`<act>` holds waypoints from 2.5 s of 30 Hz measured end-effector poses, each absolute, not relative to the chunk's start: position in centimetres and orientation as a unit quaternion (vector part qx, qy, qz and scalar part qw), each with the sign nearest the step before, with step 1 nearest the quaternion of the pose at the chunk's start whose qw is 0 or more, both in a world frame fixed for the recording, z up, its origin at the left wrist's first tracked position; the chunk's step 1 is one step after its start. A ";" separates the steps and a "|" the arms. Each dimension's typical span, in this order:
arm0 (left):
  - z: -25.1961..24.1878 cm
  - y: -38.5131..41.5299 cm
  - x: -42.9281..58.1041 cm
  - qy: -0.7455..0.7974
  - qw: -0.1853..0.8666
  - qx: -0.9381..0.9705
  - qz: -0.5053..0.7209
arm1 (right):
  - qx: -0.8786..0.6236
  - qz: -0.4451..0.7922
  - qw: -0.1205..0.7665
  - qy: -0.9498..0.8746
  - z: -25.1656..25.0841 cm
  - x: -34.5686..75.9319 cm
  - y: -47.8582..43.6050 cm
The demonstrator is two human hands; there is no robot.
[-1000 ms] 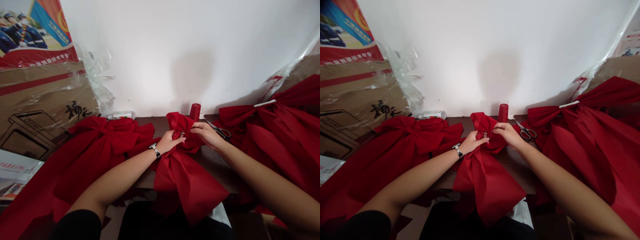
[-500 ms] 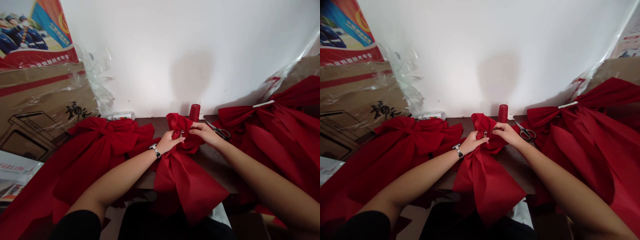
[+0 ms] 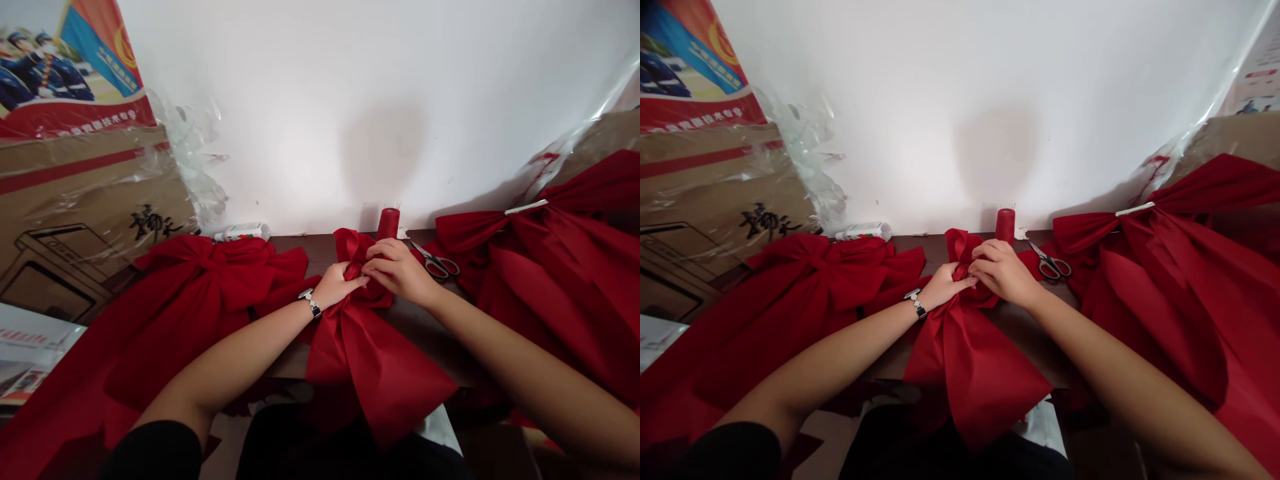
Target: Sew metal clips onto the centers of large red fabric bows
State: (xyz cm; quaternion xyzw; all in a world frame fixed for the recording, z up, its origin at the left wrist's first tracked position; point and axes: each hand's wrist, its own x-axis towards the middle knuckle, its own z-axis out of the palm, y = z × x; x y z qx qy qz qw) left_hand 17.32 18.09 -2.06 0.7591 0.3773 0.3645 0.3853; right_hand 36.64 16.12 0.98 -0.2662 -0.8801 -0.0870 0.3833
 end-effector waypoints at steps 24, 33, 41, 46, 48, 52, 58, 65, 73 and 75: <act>-1.1 18.0 16.7 0.232 0.508 0.766 0.319 | -0.374 0.388 0.540 -0.646 1.9 37.7 17.3; -1.0 17.8 16.7 0.234 0.526 0.745 0.336 | -0.361 0.287 0.608 -0.646 2.2 36.9 15.4; -1.5 17.8 16.7 0.242 0.597 0.673 0.362 | -0.314 0.309 0.569 -0.695 2.3 36.6 14.1; -1.6 17.9 16.6 0.253 0.630 0.632 0.374 | -0.318 0.312 0.548 -0.708 2.3 36.3 13.9; -1.7 18.0 16.6 0.249 0.631 0.623 0.389 | -0.341 0.256 0.552 -0.716 2.3 36.4 14.2; -1.8 18.0 16.6 0.256 0.612 0.626 0.410 | -0.371 0.199 0.474 -0.773 2.5 36.6 14.8; -1.9 18.4 16.7 0.308 0.539 0.659 0.425 | -0.369 0.335 0.381 -0.779 0.9 35.4 15.0; -1.9 18.7 16.9 0.317 0.468 0.714 0.414 | -0.375 0.414 0.442 -0.702 -0.2 34.3 15.1; -1.7 18.3 16.9 0.317 0.470 0.706 0.424 | -0.366 0.508 0.419 -0.657 0.3 35.1 16.0; -1.7 18.3 16.9 0.321 0.465 0.702 0.433 | -0.375 0.501 0.391 -0.675 0.8 35.5 15.9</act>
